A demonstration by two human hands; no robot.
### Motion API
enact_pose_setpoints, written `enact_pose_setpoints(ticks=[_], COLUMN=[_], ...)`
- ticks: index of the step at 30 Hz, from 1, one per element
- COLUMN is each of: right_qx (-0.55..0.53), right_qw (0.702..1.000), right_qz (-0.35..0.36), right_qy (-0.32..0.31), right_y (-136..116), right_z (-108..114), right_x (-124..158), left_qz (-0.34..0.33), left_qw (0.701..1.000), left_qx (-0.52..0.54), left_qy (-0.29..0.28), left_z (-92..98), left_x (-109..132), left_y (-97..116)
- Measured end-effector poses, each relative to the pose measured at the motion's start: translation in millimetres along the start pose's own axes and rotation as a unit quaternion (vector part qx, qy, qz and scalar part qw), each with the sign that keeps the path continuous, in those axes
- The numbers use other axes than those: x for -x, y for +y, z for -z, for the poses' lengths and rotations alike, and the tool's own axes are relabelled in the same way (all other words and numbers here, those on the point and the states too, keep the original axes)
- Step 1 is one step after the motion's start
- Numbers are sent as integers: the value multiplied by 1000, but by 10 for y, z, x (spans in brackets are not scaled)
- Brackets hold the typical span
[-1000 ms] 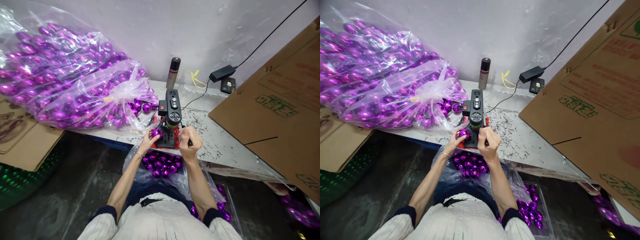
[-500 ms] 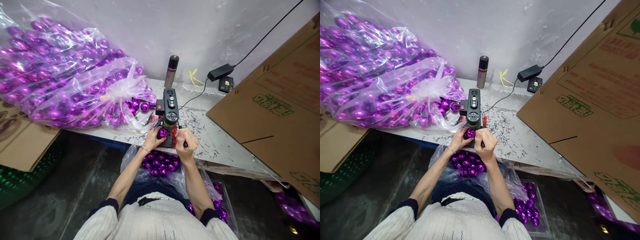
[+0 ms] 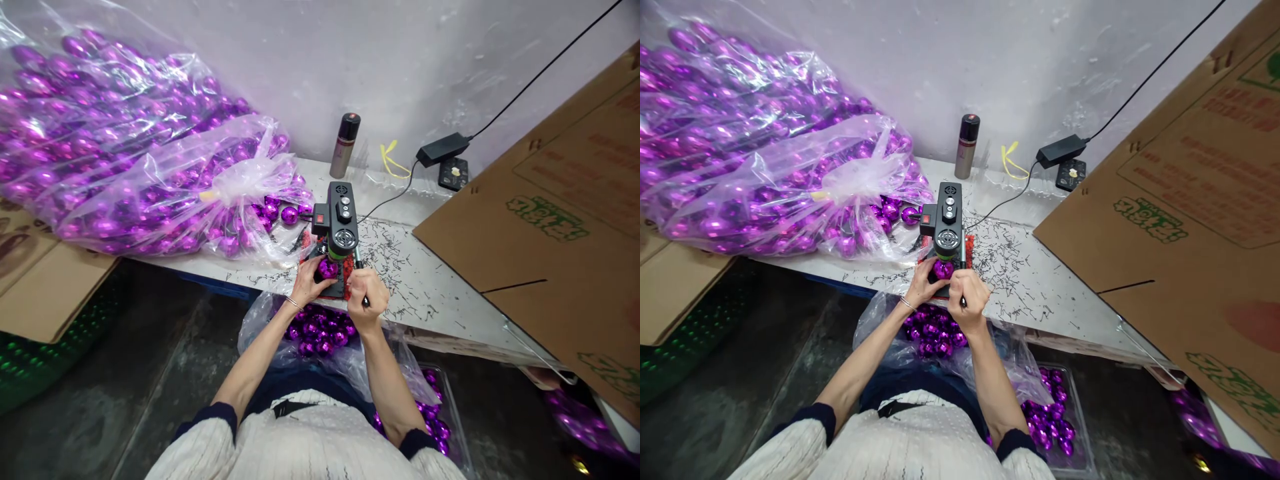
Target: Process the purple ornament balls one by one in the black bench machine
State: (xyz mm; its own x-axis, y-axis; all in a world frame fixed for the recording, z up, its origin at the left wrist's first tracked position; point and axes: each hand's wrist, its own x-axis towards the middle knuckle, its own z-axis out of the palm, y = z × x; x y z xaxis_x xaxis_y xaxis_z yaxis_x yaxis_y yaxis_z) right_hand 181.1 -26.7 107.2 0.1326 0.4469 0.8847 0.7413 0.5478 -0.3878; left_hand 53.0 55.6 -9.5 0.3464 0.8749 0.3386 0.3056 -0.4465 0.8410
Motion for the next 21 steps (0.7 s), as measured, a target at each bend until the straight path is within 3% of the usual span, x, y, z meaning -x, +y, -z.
enact_pose_setpoints(ticks=[9,21], right_qx=[-33,-25], right_qw=[999,999], right_qz=[9,-11], right_qy=[18,18], right_y=[205,148], right_z=[-127,-82], right_x=[338,300], left_qz=[-9,2], left_qw=[1000,1000], left_qx=[1,-1], left_qy=[3,4], left_z=[-8,-7], left_x=[4,16], left_y=[3,38])
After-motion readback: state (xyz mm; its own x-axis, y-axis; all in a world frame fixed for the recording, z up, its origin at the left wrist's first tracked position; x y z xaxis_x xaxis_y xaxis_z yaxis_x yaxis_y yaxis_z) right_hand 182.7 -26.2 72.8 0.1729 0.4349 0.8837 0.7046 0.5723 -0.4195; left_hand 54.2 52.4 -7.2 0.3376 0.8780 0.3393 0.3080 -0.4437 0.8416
